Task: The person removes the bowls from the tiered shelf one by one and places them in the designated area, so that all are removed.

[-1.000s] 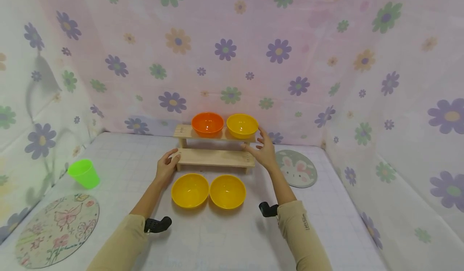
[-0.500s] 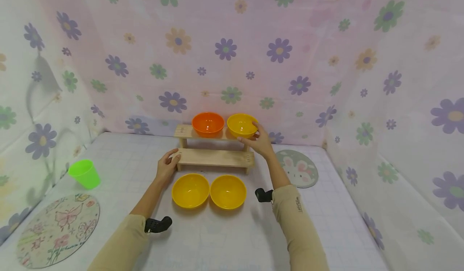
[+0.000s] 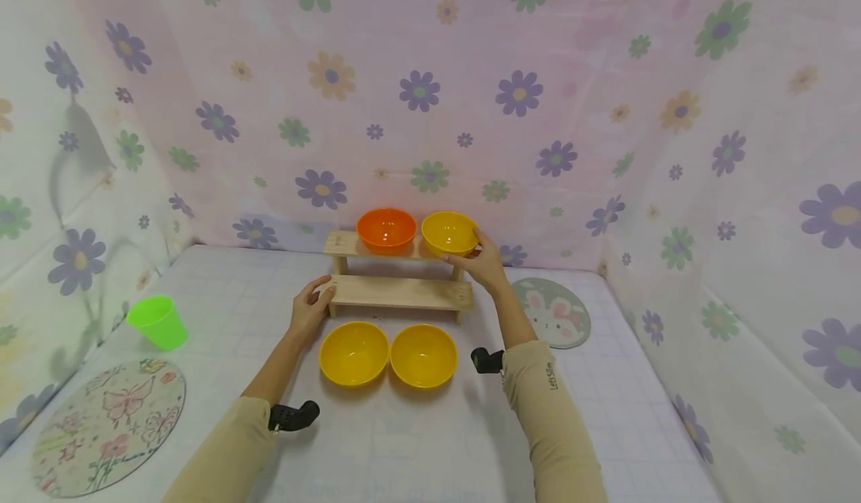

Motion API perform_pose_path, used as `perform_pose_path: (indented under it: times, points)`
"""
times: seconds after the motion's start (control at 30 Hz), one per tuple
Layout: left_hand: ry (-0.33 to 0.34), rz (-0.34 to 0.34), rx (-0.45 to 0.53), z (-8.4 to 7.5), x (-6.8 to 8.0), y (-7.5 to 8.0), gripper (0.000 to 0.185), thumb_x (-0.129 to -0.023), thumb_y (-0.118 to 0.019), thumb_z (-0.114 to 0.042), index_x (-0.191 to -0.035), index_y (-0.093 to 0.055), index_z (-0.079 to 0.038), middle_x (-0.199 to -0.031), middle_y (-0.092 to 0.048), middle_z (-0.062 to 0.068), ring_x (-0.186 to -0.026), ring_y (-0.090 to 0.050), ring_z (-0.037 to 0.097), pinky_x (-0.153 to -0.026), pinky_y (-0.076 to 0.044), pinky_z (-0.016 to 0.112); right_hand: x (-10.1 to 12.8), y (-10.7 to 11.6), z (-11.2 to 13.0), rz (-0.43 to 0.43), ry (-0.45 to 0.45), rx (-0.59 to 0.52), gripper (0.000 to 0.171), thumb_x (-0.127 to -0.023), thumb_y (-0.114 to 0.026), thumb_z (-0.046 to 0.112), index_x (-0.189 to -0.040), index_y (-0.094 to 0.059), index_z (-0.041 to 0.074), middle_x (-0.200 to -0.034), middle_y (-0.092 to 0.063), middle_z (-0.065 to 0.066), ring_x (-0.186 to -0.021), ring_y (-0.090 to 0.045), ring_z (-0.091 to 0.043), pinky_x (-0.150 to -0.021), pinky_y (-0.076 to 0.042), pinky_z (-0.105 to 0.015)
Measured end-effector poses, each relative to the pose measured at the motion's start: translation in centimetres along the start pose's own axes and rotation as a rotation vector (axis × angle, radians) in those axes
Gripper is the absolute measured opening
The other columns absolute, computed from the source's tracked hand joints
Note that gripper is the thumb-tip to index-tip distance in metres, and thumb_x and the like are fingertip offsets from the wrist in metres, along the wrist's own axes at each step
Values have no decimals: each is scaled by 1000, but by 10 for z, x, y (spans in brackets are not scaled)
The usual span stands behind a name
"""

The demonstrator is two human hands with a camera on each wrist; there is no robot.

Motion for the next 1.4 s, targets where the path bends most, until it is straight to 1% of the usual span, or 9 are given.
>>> perform_pose_path:
  times: [0.1, 0.2, 0.37, 0.53, 0.7, 0.8, 1.03, 1.17, 1.4]
  points:
    - [0, 3, -1, 0, -1, 0, 40, -95, -56, -14, -133, -51, -3, -129, -54, 24, -107, -55, 24, -73, -44, 11, -6, 3, -10, -17, 20, -26, 85, -82, -72, 8, -147, -20, -5, -148, -29, -24, -114, -48, -40, -81, -46, -17]
    - [0, 7, 1, 1, -3, 0, 41, -95, -56, -15, -133, -51, -3, -129, -53, 24, -107, -55, 25, -73, -44, 11, -12, 5, -19, -27, 41, -32, 86, -81, -74, 10, -147, -21, -3, -149, -29, -22, -113, -49, -39, -77, -45, -12]
    - [23, 21, 30, -1, -2, 1, 42, -95, -57, -15, -134, -50, -2, -128, -53, 27, -106, -56, 25, -73, -45, 12, -11, 6, -22, -37, 65, -1, 86, -81, -75, 14, -148, -22, 0, -148, -32, -18, -112, -50, -35, -79, -45, -13]
    - [42, 27, 28, -16, 9, 1, 41, -95, -55, -10, -134, -49, 1, -126, -53, 30, -103, -57, 24, -77, -47, 18, -2, 8, -21, -25, 105, -10, 86, -81, -75, 13, -148, -23, 1, -146, -34, -18, -114, -50, -36, -84, -47, -16]
    - [39, 31, 2, -24, 14, 1, 41, -96, -54, -9, -135, -47, 2, -126, -53, 30, -100, -57, 20, -81, -48, 22, 10, 11, -23, -20, 91, -33, 86, -81, -74, 12, -149, -21, 3, -147, -32, -19, -117, -49, -38, -83, -47, -15]
    - [29, 41, 5, -23, 13, 0, 42, -95, -54, -9, -134, -47, 4, -127, -53, 31, -101, -57, 22, -81, -48, 22, 18, 11, -20, -10, 76, -56, 86, -82, -73, 8, -149, -20, 1, -147, -30, -21, -119, -47, -40, -82, -46, -12]
    - [32, 33, 23, 3, -2, 0, 43, -95, -56, -16, -135, -48, -3, -132, -51, 25, -110, -54, 26, -76, -44, 12, 41, 10, -2, 15, 75, -77, 82, -83, -69, 1, -147, -18, -7, -147, -26, -27, -121, -43, -45, -79, -46, -10]
    - [16, 19, 12, 4, -3, 0, 42, -96, -56, -16, -135, -49, -4, -130, -53, 25, -111, -54, 29, -76, -44, 11, 48, 11, -2, 24, 80, -84, 81, -83, -67, -2, -146, -17, -7, -149, -23, -27, -122, -42, -47, -80, -46, -10]
    - [11, 11, -1, 3, -2, 0, 41, -95, -56, -15, -134, -50, -3, -129, -53, 25, -109, -55, 27, -74, -44, 11, 55, 16, -15, 26, 79, -69, 82, -82, -68, -3, -147, -17, -7, -150, -21, -27, -122, -42, -47, -82, -45, -12]
Point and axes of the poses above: each hand's wrist, its own x-axis away from the middle knuckle, its own y-axis out of the back of the hand, z = x × y, the point moved 9 cm from there along -x, towards the middle knuckle
